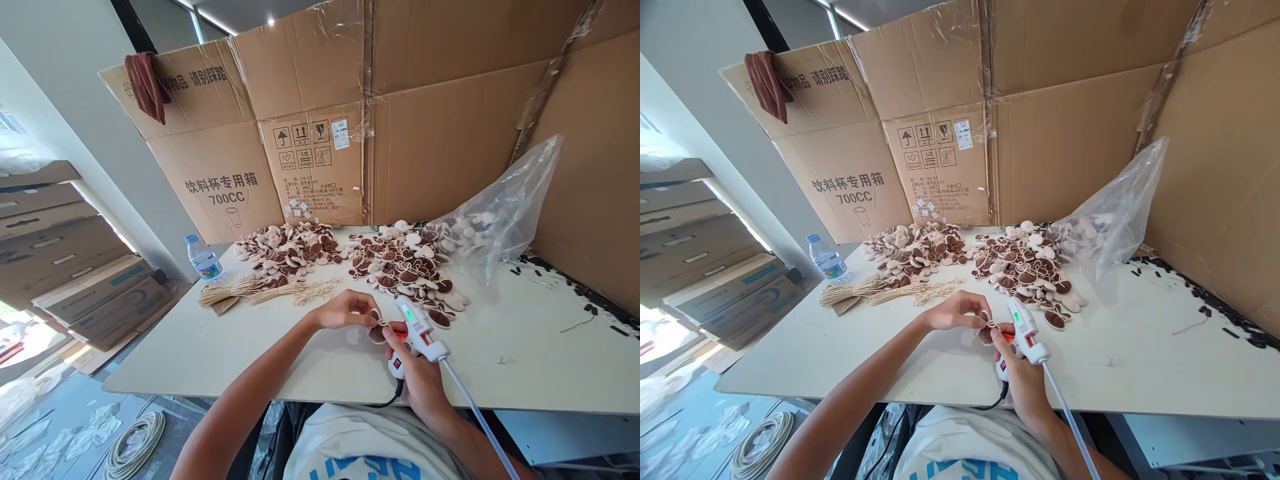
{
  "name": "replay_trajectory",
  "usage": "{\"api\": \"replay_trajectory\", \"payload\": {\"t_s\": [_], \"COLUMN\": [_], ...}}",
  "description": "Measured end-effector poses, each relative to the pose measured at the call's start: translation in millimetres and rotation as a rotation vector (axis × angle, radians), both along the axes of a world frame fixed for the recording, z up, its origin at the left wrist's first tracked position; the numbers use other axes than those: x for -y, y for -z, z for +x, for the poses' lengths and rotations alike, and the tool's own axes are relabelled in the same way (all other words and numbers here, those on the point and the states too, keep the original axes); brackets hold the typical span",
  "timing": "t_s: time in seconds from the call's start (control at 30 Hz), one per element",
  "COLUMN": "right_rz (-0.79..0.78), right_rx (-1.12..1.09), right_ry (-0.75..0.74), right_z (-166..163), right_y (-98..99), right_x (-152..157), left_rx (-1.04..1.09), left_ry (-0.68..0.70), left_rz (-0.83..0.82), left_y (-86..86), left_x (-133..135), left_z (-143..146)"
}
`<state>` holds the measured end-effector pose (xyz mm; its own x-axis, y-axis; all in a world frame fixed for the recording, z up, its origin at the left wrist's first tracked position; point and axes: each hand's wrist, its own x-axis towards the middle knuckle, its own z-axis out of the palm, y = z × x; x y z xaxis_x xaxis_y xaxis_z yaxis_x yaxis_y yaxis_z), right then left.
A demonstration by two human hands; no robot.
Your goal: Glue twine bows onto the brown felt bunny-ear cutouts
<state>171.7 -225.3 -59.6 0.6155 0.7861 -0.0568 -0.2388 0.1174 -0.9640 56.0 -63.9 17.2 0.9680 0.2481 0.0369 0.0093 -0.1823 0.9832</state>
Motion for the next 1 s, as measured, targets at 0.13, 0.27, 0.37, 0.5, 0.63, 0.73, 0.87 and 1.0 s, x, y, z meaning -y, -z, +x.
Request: {"api": "replay_trajectory", "payload": {"t_s": [0.13,0.27,0.37,0.5,0.63,0.73,0.87,1.0], "right_rz": [0.011,0.046,0.043,-0.013,-0.030,-0.029,-0.039,-0.050], "right_rx": [-0.011,-0.019,-0.035,-0.058,-0.061,-0.051,-0.024,0.001], "right_ry": [-0.003,0.000,0.003,0.020,0.042,0.038,0.031,0.014], "right_z": [0.0,-0.2,-0.7,-1.2,-1.1,-0.8,-0.2,0.7], "right_y": [-2.7,-6.6,-8.8,-8.0,-5.4,-5.0,-4.8,-3.3], "right_x": [2.0,4.3,4.9,2.7,0.7,1.0,2.2,3.4], "left_rx": [-0.005,0.033,0.068,0.090,0.073,0.060,0.052,0.028], "left_ry": [-0.003,-0.049,-0.093,-0.099,-0.070,-0.062,-0.026,-0.027], "left_rz": [-0.040,-0.103,-0.124,-0.130,-0.141,-0.141,-0.151,-0.139], "left_y": [0.7,1.1,1.5,1.6,1.6,1.3,-1.3,-3.8], "left_x": [-1.6,-4.0,-4.2,-0.3,3.9,4.2,2.9,3.2], "left_z": [-0.5,-0.9,-0.4,2.1,4.4,4.2,1.8,0.5]}}
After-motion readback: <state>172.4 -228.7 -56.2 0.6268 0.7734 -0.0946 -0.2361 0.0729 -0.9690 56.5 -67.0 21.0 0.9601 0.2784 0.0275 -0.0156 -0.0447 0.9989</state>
